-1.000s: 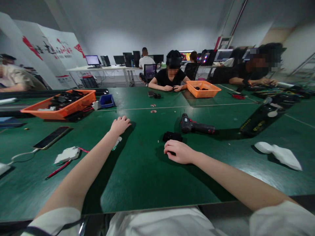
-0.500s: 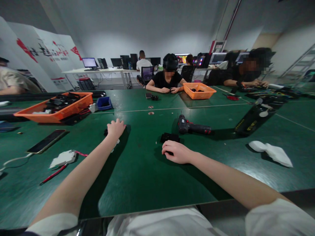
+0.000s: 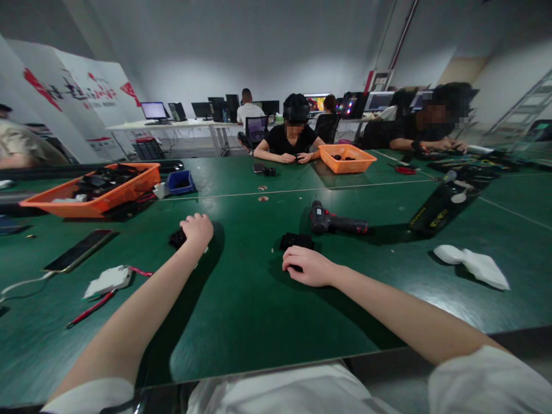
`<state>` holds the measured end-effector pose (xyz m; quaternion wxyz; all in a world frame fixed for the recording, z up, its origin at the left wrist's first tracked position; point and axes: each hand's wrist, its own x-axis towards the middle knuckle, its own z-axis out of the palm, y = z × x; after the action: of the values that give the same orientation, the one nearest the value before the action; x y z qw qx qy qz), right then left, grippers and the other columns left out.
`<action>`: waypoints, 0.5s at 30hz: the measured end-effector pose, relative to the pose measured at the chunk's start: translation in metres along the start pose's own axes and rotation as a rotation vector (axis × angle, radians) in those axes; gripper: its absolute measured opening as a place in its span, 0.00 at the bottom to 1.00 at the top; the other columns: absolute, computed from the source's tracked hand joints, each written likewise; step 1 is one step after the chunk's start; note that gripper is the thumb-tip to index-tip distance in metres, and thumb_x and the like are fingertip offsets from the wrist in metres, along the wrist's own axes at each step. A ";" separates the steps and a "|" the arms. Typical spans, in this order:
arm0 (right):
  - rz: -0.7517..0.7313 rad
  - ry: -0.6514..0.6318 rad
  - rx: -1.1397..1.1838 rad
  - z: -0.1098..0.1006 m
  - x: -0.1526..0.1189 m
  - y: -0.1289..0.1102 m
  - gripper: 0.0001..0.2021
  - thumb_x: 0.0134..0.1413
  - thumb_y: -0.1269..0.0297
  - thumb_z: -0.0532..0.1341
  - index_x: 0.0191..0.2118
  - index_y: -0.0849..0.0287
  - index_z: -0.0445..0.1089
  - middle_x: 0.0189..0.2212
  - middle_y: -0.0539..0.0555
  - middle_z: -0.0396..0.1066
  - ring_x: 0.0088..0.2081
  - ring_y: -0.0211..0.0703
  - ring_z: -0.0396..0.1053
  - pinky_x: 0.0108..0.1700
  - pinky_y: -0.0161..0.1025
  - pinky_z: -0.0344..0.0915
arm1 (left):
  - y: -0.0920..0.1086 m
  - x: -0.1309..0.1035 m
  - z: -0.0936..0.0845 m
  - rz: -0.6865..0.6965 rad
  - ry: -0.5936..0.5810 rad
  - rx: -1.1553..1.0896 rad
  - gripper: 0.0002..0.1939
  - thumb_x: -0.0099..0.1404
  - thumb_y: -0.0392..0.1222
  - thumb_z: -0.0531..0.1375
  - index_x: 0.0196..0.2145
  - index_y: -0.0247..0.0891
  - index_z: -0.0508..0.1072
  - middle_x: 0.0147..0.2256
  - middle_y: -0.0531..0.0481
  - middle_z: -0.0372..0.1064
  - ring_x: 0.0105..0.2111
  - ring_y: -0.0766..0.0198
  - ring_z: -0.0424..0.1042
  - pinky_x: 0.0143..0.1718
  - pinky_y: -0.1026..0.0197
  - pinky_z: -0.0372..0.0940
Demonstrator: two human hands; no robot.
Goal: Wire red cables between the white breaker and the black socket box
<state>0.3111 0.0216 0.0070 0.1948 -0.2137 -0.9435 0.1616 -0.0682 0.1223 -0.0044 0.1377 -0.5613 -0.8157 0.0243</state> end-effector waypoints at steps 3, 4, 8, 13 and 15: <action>-0.003 0.002 0.007 0.000 0.000 0.000 0.07 0.61 0.73 0.58 0.40 0.59 0.74 0.43 0.57 0.72 0.44 0.45 0.70 0.47 0.43 0.69 | 0.001 0.004 0.002 -0.061 -0.033 -0.003 0.24 0.70 0.33 0.42 0.54 0.27 0.72 0.53 0.26 0.67 0.53 0.38 0.66 0.47 0.42 0.61; -0.002 0.000 0.010 0.000 0.000 0.001 0.07 0.62 0.72 0.58 0.40 0.59 0.74 0.43 0.57 0.72 0.44 0.45 0.70 0.47 0.42 0.69 | 0.001 0.006 0.003 -0.078 -0.042 -0.003 0.24 0.70 0.34 0.43 0.54 0.27 0.72 0.53 0.25 0.67 0.54 0.38 0.66 0.48 0.41 0.60; -0.004 -0.001 0.015 0.001 -0.001 0.002 0.07 0.62 0.72 0.58 0.40 0.59 0.74 0.43 0.57 0.72 0.45 0.45 0.70 0.48 0.43 0.69 | 0.002 0.007 0.003 -0.120 -0.065 -0.001 0.23 0.70 0.37 0.45 0.55 0.27 0.71 0.53 0.24 0.67 0.53 0.36 0.66 0.49 0.37 0.59; -0.011 0.004 0.010 0.002 0.000 0.003 0.07 0.61 0.73 0.58 0.40 0.59 0.74 0.43 0.57 0.72 0.44 0.45 0.70 0.48 0.43 0.69 | 0.000 0.000 -0.004 -0.079 -0.030 0.002 0.24 0.69 0.33 0.43 0.54 0.26 0.72 0.54 0.25 0.68 0.54 0.36 0.66 0.50 0.37 0.58; -0.007 0.001 0.009 0.001 0.000 0.002 0.07 0.61 0.73 0.58 0.40 0.59 0.74 0.43 0.57 0.72 0.44 0.45 0.70 0.48 0.43 0.69 | -0.001 -0.004 -0.011 -0.034 0.011 0.002 0.23 0.69 0.34 0.44 0.53 0.27 0.72 0.54 0.25 0.68 0.54 0.37 0.65 0.52 0.38 0.57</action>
<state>0.3115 0.0229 0.0050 0.1971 -0.2094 -0.9434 0.1650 -0.0647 0.1173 0.0053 0.1431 -0.5473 -0.8244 0.0198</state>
